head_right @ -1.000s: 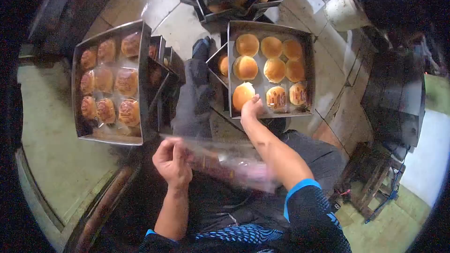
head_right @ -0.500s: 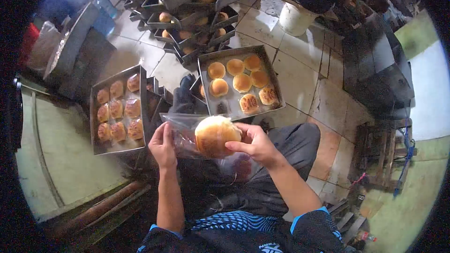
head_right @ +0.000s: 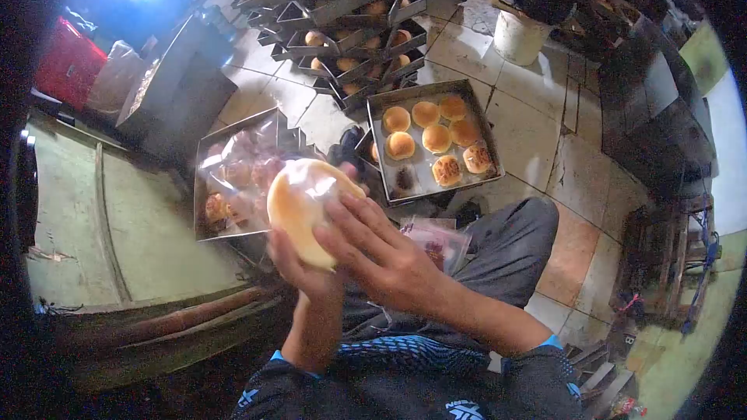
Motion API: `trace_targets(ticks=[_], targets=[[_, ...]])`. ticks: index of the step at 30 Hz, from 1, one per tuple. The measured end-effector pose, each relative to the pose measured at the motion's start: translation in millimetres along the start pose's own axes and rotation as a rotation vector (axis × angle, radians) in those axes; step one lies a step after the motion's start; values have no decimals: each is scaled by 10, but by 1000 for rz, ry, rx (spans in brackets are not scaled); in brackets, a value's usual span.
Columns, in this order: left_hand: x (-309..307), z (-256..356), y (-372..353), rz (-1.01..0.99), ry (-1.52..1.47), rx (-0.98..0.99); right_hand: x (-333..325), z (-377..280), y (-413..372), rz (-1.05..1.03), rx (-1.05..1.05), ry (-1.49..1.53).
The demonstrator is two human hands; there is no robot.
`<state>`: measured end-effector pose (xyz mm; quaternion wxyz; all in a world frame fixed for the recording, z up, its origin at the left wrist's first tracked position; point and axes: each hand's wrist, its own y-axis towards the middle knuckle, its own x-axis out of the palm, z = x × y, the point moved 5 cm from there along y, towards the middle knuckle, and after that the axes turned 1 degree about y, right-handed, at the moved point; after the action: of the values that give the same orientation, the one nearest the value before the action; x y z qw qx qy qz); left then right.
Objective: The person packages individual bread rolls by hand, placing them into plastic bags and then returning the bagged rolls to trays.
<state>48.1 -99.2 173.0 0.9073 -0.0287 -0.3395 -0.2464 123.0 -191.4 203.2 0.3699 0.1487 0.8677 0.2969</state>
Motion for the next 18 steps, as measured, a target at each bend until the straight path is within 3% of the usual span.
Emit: trace_targets(ticks=[3,5,7,8,10,11,13,15,17,18], targets=[[195,75,-249,-182,-23,108,-99,-18,-45,-25,-89,-1],[137,328,-99,-72,-367,23,-86,-51,-61,-88,-137,-52],[163,375,15,-346,-264,85,-44,-70,-32,-167,-169,-149],[112,232,-65,-275,13,26,-25,-42,-23,-113,-121,-143],[123,95,-98,92,432,16,45,12,109,-225,54,-226],[57,-3,-87,158,487,-18,77,49,133,-286,145,-264],[-194,-233,56,223,88,-189,108,111,29,-233,171,-150],[-370,-155,288,133,-98,-152,198,111,-160,-243,156,24],[-505,-125,327,327,-193,-171,224,191,-301,-384,209,240],[-510,-133,300,289,-231,-190,190,274,-316,-466,248,426]])
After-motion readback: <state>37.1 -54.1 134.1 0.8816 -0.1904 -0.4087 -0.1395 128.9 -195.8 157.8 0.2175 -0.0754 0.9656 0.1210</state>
